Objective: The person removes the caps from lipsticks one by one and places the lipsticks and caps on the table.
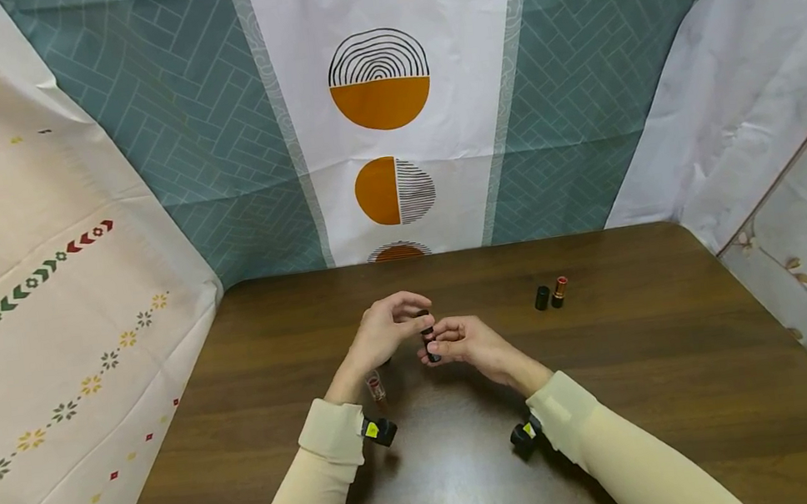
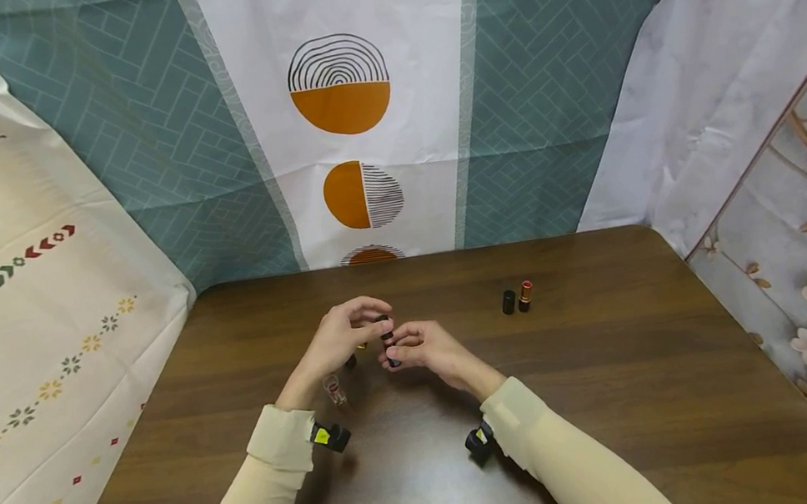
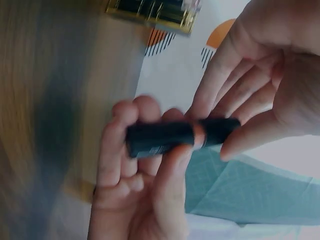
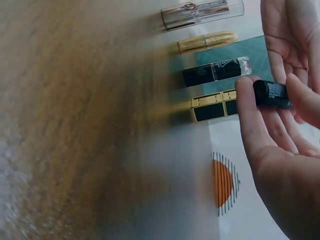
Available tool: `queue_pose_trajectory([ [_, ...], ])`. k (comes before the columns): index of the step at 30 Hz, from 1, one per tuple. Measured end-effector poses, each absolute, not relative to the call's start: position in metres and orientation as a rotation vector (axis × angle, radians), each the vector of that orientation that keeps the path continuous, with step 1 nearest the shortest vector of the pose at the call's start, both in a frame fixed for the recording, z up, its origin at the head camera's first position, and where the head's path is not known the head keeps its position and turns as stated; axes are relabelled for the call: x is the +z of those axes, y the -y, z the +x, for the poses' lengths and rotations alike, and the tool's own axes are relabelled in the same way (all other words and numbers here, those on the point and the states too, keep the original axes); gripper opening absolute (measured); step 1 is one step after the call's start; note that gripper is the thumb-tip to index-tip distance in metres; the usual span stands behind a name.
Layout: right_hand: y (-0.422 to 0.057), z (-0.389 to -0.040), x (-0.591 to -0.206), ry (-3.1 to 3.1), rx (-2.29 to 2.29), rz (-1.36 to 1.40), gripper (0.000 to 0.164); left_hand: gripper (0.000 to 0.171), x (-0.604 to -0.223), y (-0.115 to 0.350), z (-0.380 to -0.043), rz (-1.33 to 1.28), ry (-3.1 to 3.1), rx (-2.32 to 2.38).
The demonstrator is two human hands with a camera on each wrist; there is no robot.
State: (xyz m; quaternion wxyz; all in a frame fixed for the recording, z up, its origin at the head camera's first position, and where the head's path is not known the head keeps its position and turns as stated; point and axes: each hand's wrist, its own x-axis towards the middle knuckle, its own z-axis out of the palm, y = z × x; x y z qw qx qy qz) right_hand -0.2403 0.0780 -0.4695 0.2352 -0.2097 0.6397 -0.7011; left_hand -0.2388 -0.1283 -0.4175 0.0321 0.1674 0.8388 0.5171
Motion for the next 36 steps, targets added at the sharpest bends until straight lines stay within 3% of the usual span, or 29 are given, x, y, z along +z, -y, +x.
queue_pose_trajectory([
  [17, -0.086, -0.245, -0.468, -1.804, -2.029, -0.469, 0.033, 0.029, -0.425, 0.105, -0.239, 0.412, -2.478, 1.842],
  [28, -0.085, -0.246, -0.469, -2.022, -1.955, -0.544, 0.033, 0.021, -0.428, 0.099, -0.242, 0.232, -2.564, 1.861],
  [36, -0.082, -0.244, -0.470, -2.278, -1.834, -0.427, 0.021, 0.021, -0.427, 0.098, -0.245, 0.133, -2.597, 1.902],
])
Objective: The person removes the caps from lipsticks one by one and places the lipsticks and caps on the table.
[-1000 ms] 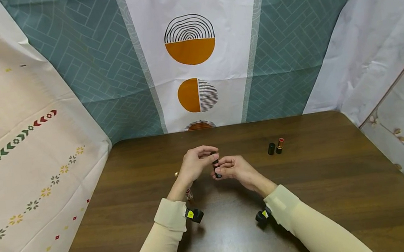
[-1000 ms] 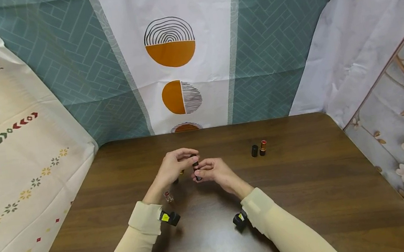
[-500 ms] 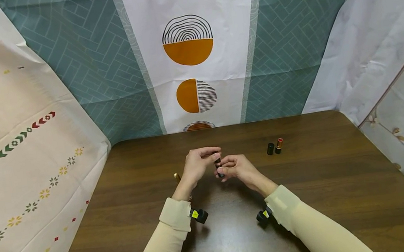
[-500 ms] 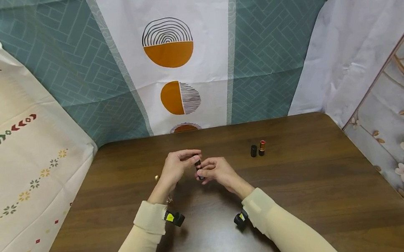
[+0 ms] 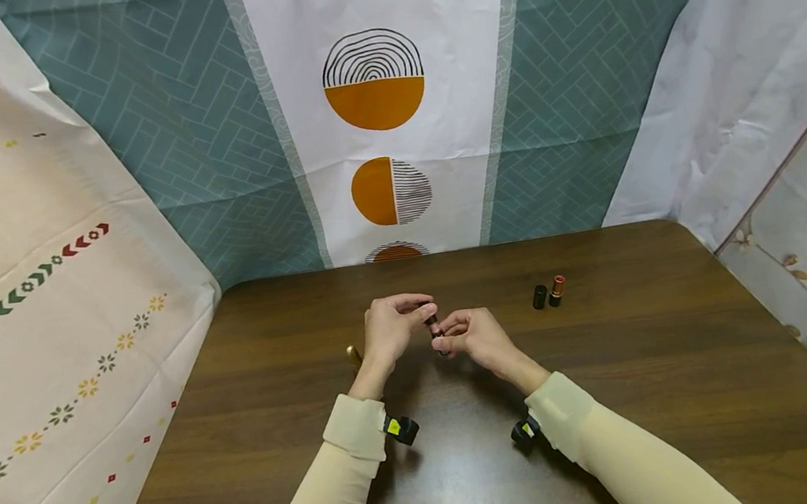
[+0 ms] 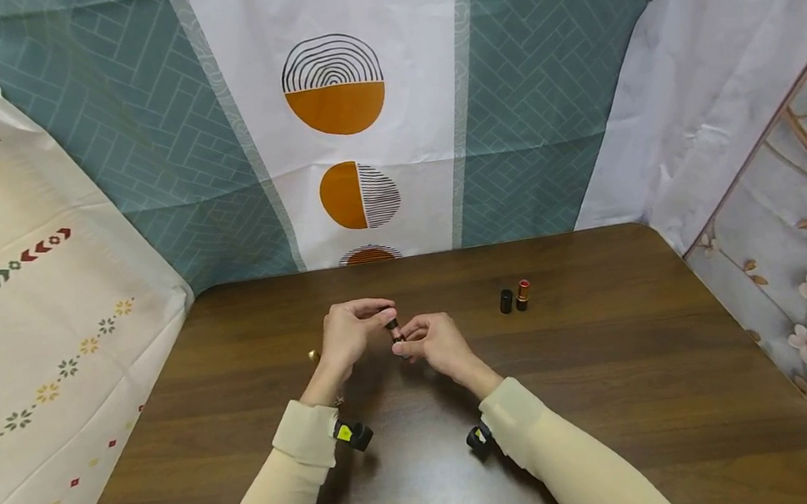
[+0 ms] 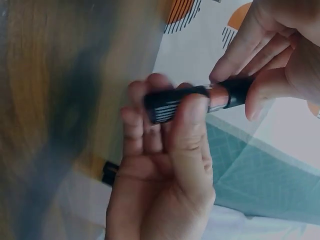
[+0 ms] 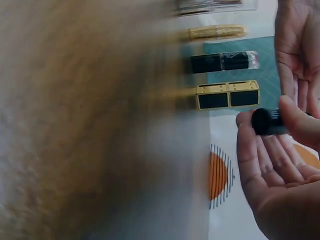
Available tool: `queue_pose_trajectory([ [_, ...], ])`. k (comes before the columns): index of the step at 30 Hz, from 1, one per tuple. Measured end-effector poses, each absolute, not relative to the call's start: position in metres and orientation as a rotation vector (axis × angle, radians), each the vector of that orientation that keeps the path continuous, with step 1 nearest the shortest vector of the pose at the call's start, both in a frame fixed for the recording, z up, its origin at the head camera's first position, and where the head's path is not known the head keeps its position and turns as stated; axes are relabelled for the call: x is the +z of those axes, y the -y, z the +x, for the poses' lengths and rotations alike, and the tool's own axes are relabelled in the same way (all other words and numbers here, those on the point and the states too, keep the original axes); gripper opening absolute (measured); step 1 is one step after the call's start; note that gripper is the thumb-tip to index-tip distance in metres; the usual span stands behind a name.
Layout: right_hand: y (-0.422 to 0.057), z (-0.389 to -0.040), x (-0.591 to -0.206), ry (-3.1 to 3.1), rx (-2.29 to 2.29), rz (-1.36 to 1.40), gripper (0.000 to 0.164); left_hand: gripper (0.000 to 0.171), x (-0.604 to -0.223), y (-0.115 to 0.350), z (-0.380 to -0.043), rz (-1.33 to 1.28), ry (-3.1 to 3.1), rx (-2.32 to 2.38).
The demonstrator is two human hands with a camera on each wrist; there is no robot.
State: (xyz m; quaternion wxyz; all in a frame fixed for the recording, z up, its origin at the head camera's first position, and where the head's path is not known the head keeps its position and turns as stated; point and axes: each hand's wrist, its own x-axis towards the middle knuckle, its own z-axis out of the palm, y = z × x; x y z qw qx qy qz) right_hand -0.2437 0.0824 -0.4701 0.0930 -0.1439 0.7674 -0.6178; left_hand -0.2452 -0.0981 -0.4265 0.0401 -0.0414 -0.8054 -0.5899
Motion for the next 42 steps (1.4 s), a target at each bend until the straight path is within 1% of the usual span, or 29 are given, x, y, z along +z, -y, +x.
queue_pose_trajectory([
  [4, -0.083, -0.241, -0.474, -2.415, -1.708, -0.315, 0.016, 0.021, -0.420, 0.101, -0.248, -0.086, 2.425, -1.725],
  [7, -0.086, -0.241, -0.476, -2.378, -1.760, -0.292, 0.016, 0.023, -0.416, 0.103, -0.250, -0.111, 2.418, -1.698],
  [14, -0.095, -0.246, -0.468, -2.266, -1.857, -0.406, 0.022, 0.023, -0.416, 0.103, -0.252, -0.113, 2.372, -1.755],
  [23, -0.112, -0.251, -0.462, -2.183, -1.870, -0.461, 0.035, 0.027, -0.415, 0.094, -0.253, -0.261, 2.344, -1.812],
  [31, -0.135, -0.257, -0.449, -2.193, -1.872, -0.428, 0.032, 0.028, -0.416, 0.081, -0.255, -0.285, 2.327, -1.821],
  [42, -0.166, -0.262, -0.436, -2.189, -1.932, -0.402, 0.035, 0.029, -0.414, 0.054, -0.259, -0.321, 2.403, -1.833],
])
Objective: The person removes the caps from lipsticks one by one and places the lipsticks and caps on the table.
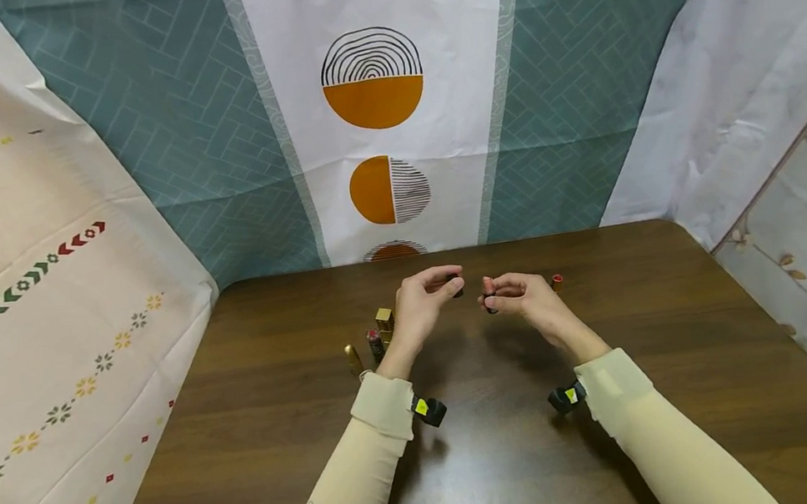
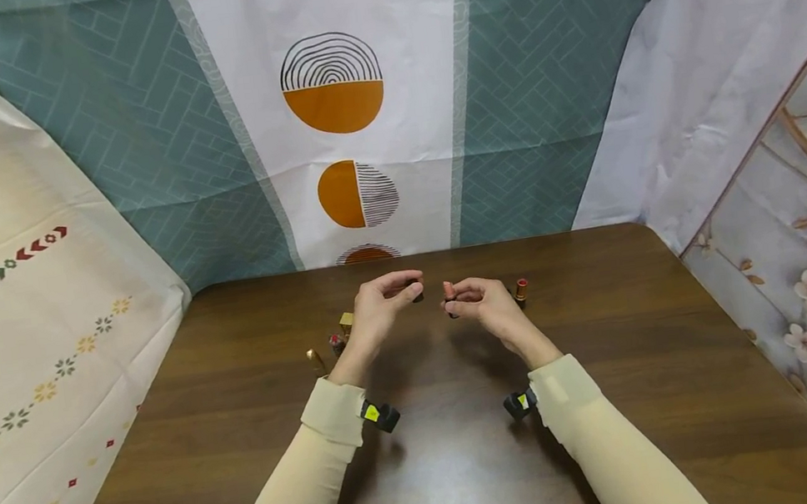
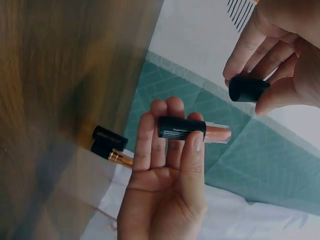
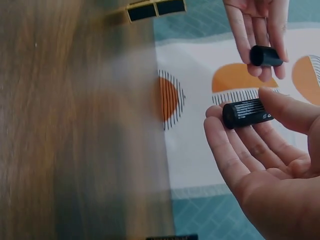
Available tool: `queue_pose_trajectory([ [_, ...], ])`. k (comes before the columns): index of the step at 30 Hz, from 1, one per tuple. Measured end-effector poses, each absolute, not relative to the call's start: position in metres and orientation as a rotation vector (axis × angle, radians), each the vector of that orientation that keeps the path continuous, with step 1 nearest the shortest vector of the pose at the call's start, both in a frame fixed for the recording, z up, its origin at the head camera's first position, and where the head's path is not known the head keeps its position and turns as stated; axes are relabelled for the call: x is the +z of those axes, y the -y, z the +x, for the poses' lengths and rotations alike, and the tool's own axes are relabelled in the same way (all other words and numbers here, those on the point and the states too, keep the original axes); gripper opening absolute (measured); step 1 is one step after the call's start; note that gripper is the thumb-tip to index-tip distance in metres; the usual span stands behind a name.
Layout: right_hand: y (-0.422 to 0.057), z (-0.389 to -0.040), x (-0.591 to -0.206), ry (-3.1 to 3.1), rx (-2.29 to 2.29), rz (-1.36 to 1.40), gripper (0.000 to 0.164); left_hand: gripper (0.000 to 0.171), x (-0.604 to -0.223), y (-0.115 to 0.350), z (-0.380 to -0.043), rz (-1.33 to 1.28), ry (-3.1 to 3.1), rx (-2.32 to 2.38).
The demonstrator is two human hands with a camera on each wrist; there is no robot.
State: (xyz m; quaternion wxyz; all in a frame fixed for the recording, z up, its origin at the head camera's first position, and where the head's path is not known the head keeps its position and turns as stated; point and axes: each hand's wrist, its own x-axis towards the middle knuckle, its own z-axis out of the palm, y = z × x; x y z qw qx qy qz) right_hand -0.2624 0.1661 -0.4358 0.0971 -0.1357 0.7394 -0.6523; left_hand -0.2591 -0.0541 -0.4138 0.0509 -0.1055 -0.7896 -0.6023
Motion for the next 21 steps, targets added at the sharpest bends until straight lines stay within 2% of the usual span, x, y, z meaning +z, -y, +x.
queue_pose_trajectory([
  [5, -0.179, -0.262, -0.436, -2.213, -1.970, -0.364, 0.036, 0.026, -0.418, 0.040, -0.263, -0.336, 2.424, -1.834],
  [12, -0.199, -0.262, -0.434, -2.247, -2.007, -0.330, 0.025, 0.027, -0.422, 0.024, -0.266, -0.378, 2.452, -1.824],
  [21, -0.222, -0.259, -0.419, -2.431, -1.911, -0.262, 0.025, 0.026, -0.424, 0.004, -0.272, -0.371, 2.457, -1.777],
])
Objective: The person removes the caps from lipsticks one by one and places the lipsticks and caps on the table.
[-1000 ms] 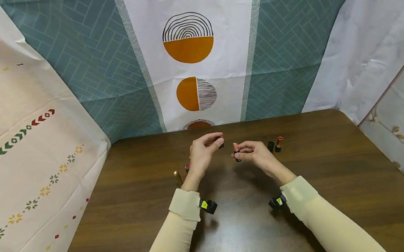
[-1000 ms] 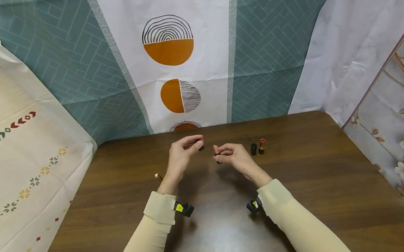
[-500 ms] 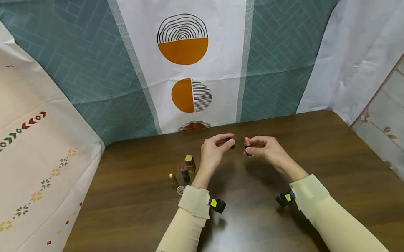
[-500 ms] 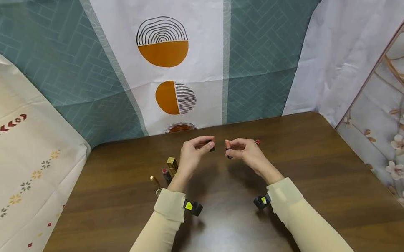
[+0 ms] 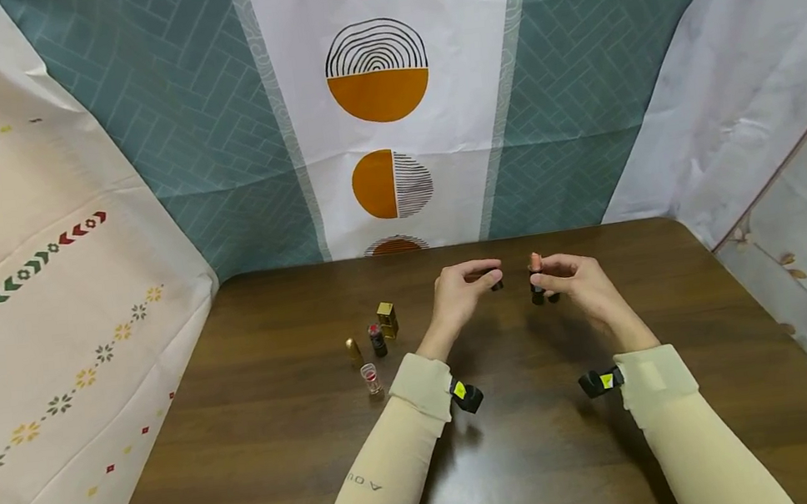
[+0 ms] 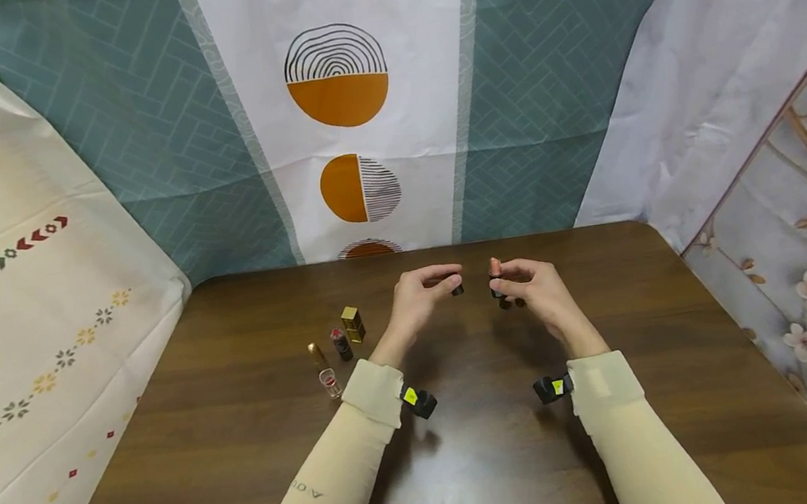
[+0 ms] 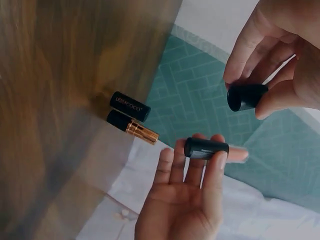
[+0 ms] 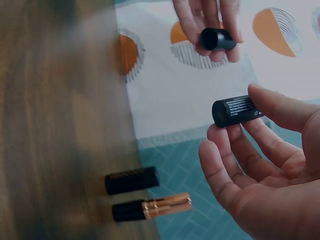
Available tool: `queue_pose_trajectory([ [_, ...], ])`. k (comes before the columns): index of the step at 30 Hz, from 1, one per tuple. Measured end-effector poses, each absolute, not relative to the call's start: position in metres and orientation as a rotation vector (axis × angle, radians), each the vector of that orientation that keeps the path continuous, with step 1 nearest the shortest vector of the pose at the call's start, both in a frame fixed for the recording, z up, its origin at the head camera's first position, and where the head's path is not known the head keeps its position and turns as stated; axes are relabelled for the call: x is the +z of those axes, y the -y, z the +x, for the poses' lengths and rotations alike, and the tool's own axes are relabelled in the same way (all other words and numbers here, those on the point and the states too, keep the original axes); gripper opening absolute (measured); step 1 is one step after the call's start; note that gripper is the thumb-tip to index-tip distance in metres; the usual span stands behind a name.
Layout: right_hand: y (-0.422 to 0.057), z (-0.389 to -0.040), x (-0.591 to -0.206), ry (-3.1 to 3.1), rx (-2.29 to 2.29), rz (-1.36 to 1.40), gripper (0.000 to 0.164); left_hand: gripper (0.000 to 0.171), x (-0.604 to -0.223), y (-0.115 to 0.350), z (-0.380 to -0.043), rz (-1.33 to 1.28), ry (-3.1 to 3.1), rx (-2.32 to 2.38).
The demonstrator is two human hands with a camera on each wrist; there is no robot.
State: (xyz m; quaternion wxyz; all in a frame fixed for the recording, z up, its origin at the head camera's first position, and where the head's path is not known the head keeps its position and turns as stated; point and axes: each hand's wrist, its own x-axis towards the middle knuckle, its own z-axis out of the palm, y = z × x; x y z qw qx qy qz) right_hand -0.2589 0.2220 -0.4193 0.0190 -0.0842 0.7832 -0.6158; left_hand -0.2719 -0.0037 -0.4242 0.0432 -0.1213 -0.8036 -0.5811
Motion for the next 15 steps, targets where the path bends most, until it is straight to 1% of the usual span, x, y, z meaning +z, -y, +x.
queue_pose_trajectory([
  [3, -0.229, -0.259, -0.416, -2.455, -1.922, -0.271, 0.026, 0.025, -0.424, -0.004, -0.275, -0.375, 2.476, -1.757],
  [9, -0.241, -0.259, -0.417, -2.558, -1.856, -0.246, 0.035, 0.025, -0.429, -0.022, -0.278, -0.348, 2.494, -1.789],
  [15, -0.252, -0.259, -0.422, -2.652, -1.752, -0.236, 0.032, 0.027, -0.441, -0.041, -0.279, -0.353, 2.509, -1.827],
])
